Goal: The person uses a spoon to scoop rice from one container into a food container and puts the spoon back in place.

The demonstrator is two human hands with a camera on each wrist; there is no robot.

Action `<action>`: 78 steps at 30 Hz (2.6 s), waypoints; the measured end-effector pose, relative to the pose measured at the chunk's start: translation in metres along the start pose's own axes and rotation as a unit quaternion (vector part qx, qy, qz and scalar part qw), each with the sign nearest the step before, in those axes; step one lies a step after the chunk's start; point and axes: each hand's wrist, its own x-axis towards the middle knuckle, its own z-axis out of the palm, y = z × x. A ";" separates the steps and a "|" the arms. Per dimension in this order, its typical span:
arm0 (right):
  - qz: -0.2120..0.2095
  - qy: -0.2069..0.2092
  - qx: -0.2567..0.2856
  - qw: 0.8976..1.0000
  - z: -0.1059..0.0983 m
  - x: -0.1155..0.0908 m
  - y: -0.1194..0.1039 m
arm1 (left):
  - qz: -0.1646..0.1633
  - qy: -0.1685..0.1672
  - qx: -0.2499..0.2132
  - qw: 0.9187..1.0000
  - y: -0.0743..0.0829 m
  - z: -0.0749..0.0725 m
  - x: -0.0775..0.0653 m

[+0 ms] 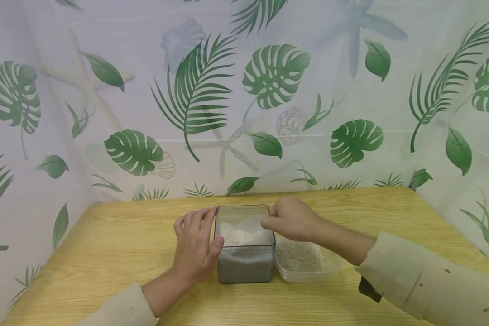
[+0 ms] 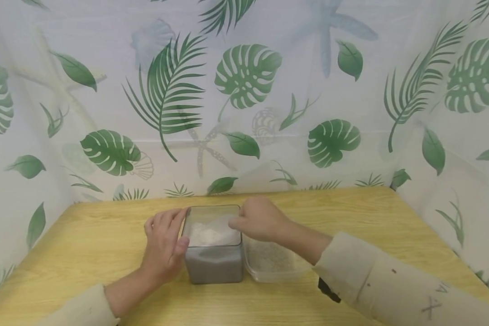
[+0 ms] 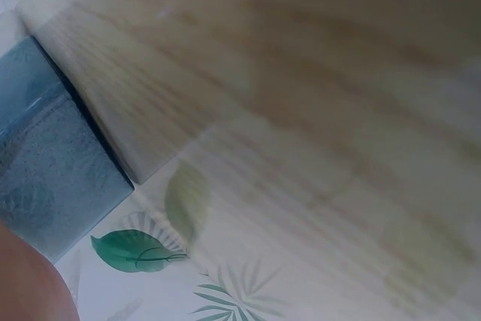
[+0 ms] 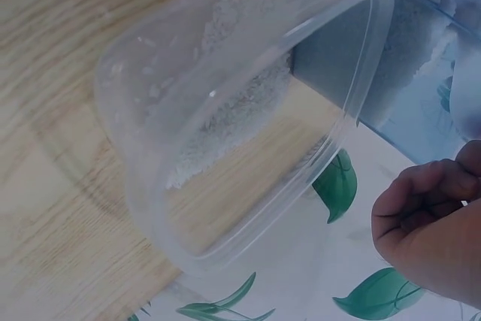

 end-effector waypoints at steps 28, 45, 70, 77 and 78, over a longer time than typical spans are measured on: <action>0.036 0.027 0.061 0.997 -0.025 -0.017 0.019 | -0.001 0.000 0.006 1.000 0.000 0.000 0.000; 0.057 0.045 0.060 0.996 -0.041 -0.040 0.053 | -0.001 0.000 0.004 1.000 0.000 0.001 -0.001; 0.086 0.053 0.014 0.995 -0.071 -0.093 0.116 | -0.003 -0.001 0.004 1.000 0.001 0.000 -0.001; 0.073 0.051 -0.025 0.996 -0.071 -0.107 0.132 | -0.004 -0.006 0.003 1.000 0.001 0.000 -0.001; 0.071 0.050 -0.028 0.996 -0.072 -0.109 0.134 | -0.005 -0.007 0.003 1.000 0.001 0.000 -0.001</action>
